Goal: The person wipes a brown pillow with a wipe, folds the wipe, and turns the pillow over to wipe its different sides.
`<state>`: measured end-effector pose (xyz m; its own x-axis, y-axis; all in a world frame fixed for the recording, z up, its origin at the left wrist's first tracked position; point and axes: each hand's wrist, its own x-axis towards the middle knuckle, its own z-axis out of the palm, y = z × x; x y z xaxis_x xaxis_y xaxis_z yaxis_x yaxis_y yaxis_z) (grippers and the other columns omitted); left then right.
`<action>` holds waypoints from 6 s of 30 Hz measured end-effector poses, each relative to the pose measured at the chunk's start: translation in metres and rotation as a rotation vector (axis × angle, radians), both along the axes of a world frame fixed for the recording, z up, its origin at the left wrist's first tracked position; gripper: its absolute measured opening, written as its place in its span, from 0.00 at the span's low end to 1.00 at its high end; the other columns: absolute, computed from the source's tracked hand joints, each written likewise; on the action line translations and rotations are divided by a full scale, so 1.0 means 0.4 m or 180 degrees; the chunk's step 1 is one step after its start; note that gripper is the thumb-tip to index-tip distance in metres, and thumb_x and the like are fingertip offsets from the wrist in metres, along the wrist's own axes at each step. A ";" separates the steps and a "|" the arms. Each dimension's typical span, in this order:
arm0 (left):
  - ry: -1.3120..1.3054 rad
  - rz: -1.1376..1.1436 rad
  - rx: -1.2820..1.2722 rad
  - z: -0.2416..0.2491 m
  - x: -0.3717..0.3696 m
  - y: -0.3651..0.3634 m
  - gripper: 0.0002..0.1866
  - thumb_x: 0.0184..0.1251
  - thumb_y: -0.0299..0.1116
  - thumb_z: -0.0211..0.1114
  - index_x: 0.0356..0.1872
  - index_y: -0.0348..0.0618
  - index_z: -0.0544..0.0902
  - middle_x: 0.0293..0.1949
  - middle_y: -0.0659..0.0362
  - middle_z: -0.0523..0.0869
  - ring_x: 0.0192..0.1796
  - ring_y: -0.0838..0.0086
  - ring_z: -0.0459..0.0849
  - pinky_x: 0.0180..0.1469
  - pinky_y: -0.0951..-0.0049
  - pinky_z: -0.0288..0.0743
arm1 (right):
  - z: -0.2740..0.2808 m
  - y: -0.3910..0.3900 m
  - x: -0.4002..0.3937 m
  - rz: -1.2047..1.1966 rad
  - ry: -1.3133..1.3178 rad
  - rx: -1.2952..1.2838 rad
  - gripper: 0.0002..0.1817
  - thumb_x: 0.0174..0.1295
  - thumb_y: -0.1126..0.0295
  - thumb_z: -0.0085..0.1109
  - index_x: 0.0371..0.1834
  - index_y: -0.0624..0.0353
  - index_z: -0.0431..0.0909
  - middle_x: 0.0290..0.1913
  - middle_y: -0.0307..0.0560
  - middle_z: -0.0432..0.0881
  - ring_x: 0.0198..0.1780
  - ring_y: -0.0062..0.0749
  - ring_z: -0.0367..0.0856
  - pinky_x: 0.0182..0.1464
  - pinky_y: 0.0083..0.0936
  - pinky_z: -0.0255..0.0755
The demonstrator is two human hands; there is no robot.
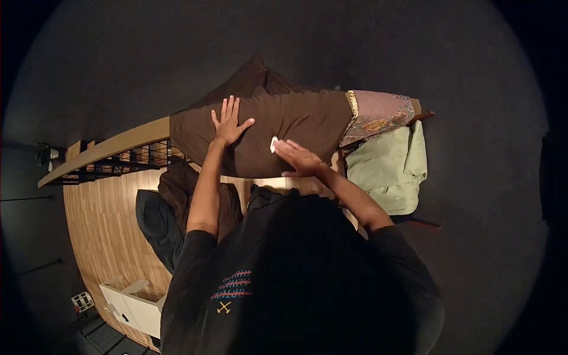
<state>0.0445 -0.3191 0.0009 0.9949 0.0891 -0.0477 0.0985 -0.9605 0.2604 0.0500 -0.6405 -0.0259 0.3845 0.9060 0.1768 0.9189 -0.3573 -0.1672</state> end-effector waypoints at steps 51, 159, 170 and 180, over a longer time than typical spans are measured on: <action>-0.0042 -0.0031 0.0009 -0.011 0.003 -0.001 0.52 0.67 0.75 0.48 0.82 0.51 0.46 0.83 0.60 0.41 0.84 0.65 0.35 0.76 0.35 0.22 | -0.068 -0.184 -0.033 -0.0873 -0.0100 -0.0198 0.45 0.70 0.45 0.51 0.80 0.66 0.51 0.83 0.53 0.49 0.83 0.41 0.46 0.81 0.47 0.40; -0.0941 -0.0150 0.0229 0.008 -0.199 0.420 0.34 0.80 0.53 0.41 0.78 0.40 0.58 0.81 0.53 0.52 0.83 0.60 0.45 0.79 0.42 0.37 | 0.113 0.590 -0.012 -0.1396 -0.0693 0.0590 0.20 0.60 0.75 0.58 0.57 0.59 0.79 0.55 0.49 0.79 0.52 0.45 0.77 0.57 0.35 0.68; 0.0358 0.1178 -0.1564 -0.364 -0.799 0.359 0.39 0.79 0.57 0.42 0.77 0.34 0.55 0.78 0.39 0.57 0.79 0.47 0.57 0.75 0.51 0.56 | 0.076 0.604 -0.340 0.0469 0.0175 -0.0113 0.10 0.62 0.73 0.56 0.45 0.54 0.84 0.41 0.48 0.83 0.40 0.46 0.81 0.46 0.39 0.72; -0.0075 0.1027 -0.3222 -0.865 -1.574 0.288 0.23 0.82 0.43 0.46 0.68 0.42 0.73 0.56 0.52 0.83 0.57 0.57 0.79 0.58 0.59 0.72 | -0.149 0.265 -0.624 -0.1296 0.2837 0.0900 0.10 0.66 0.77 0.48 0.40 0.59 0.81 0.32 0.44 0.81 0.31 0.36 0.79 0.38 0.31 0.74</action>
<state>-0.5853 -0.2039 -0.3449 0.9329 0.2785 -0.2283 0.2944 -0.2247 0.9289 -0.1998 -0.5343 -0.0857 0.7505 0.6464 -0.1372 0.2362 -0.4563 -0.8579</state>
